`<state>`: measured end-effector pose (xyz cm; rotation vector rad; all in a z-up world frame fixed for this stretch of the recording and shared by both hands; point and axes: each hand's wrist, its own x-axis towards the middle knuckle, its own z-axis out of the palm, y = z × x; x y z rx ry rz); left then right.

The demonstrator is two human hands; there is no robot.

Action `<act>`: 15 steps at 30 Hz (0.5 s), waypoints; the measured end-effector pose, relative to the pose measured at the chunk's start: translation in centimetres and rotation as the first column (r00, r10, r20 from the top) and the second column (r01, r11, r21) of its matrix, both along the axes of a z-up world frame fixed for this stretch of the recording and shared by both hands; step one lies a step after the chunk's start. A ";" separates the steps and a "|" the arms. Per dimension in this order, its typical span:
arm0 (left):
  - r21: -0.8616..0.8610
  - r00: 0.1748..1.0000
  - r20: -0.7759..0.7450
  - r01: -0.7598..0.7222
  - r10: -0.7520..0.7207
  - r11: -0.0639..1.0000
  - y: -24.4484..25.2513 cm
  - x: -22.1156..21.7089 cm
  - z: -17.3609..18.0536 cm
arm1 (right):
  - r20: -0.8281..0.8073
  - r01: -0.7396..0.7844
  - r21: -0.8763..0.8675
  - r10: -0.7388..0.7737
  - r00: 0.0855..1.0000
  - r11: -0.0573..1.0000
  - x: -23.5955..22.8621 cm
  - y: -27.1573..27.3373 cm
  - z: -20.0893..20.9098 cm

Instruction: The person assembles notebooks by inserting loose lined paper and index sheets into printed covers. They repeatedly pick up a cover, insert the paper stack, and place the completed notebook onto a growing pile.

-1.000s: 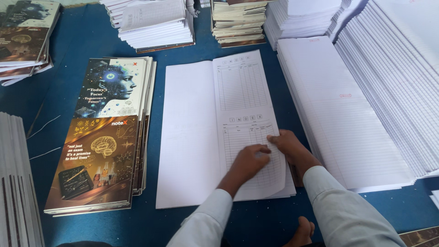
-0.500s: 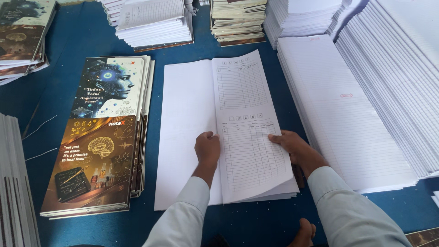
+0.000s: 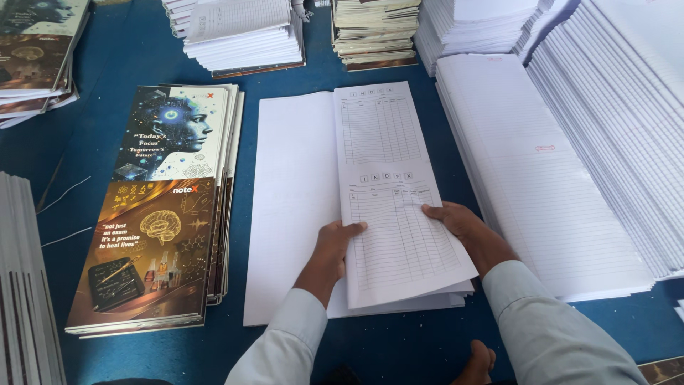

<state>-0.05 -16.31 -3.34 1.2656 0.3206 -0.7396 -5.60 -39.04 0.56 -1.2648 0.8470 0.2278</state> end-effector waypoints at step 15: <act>-0.238 0.968 -0.188 0.118 -0.165 0.964 0.0 -1.8 0.3 | -0.158 -0.209 -0.450 0.153 0.976 0.868 1.2 0.0 0.2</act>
